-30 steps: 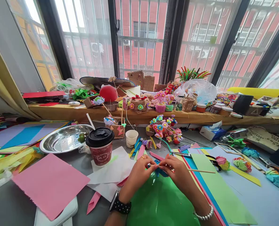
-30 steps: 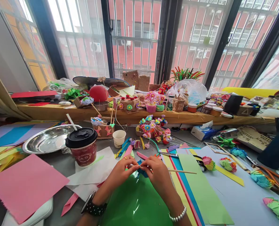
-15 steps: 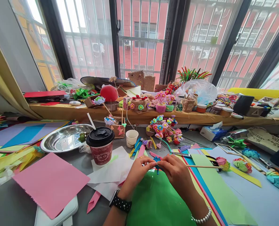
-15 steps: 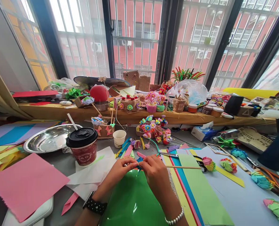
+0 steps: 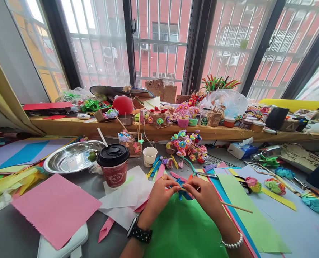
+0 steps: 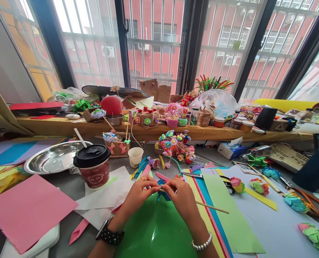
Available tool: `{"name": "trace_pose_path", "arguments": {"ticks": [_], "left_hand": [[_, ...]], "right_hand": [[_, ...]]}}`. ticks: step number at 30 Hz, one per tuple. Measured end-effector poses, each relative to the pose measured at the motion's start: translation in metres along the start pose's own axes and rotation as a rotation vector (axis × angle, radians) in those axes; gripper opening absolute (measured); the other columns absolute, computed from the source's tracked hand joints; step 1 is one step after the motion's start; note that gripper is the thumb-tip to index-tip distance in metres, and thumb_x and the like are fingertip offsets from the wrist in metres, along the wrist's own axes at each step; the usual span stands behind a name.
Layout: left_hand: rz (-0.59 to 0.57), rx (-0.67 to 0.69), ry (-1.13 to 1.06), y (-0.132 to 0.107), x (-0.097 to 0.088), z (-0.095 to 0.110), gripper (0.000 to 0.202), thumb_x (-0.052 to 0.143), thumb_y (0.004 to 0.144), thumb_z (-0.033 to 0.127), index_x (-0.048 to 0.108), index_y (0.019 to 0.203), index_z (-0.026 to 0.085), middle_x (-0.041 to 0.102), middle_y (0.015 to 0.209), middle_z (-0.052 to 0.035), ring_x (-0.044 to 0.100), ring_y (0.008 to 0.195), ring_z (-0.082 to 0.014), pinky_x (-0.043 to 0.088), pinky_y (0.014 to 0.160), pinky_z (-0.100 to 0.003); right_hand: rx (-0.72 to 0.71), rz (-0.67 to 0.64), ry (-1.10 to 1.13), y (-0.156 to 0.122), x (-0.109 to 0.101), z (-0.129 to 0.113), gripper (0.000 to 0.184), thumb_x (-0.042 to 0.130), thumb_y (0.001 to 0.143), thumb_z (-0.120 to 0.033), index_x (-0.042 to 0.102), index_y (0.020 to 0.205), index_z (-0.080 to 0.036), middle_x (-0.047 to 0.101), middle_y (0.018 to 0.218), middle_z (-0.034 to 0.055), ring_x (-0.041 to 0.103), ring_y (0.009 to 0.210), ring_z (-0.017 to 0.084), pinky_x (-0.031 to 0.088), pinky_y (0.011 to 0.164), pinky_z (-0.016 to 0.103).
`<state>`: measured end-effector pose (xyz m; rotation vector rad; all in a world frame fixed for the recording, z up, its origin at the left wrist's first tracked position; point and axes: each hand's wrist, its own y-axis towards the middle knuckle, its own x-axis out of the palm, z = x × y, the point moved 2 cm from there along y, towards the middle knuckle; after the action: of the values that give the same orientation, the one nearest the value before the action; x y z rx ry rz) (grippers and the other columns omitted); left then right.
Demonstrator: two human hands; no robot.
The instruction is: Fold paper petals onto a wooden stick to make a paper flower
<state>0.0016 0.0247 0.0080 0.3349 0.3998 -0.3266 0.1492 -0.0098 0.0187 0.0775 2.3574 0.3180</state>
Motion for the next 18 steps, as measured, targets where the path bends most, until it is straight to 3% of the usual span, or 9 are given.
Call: {"name": "trace_pose_path", "arguments": {"ticks": [11,18], "left_hand": [[-0.002,0.057,0.110,-0.0006,0.0014,0.0007,0.012,0.060,0.069,0.025,0.070,0.072,0.020,0.061,0.076,-0.0061,0.054,0.082,-0.0211,0.041,0.076,-0.034],[0.013,0.113,0.141,-0.0010,-0.0009,0.0021,0.012,0.059,0.070,0.027,0.070,0.071,0.021,0.061,0.075,-0.0051,0.055,0.080,-0.0207,0.041,0.075,-0.035]], "right_hand": [[0.087,-0.032,0.119,0.0014,0.0027,0.0047,0.039,0.043,0.078,-0.046,0.054,0.057,-0.016,0.052,0.049,-0.0007,0.047,0.048,0.012,0.033,0.047,0.022],[0.126,-0.060,0.197,-0.0001,0.0046,0.0002,0.031,0.050,0.073,-0.045,0.052,0.061,-0.016,0.052,0.052,-0.0010,0.049,0.048,0.012,0.034,0.046,0.021]]}}
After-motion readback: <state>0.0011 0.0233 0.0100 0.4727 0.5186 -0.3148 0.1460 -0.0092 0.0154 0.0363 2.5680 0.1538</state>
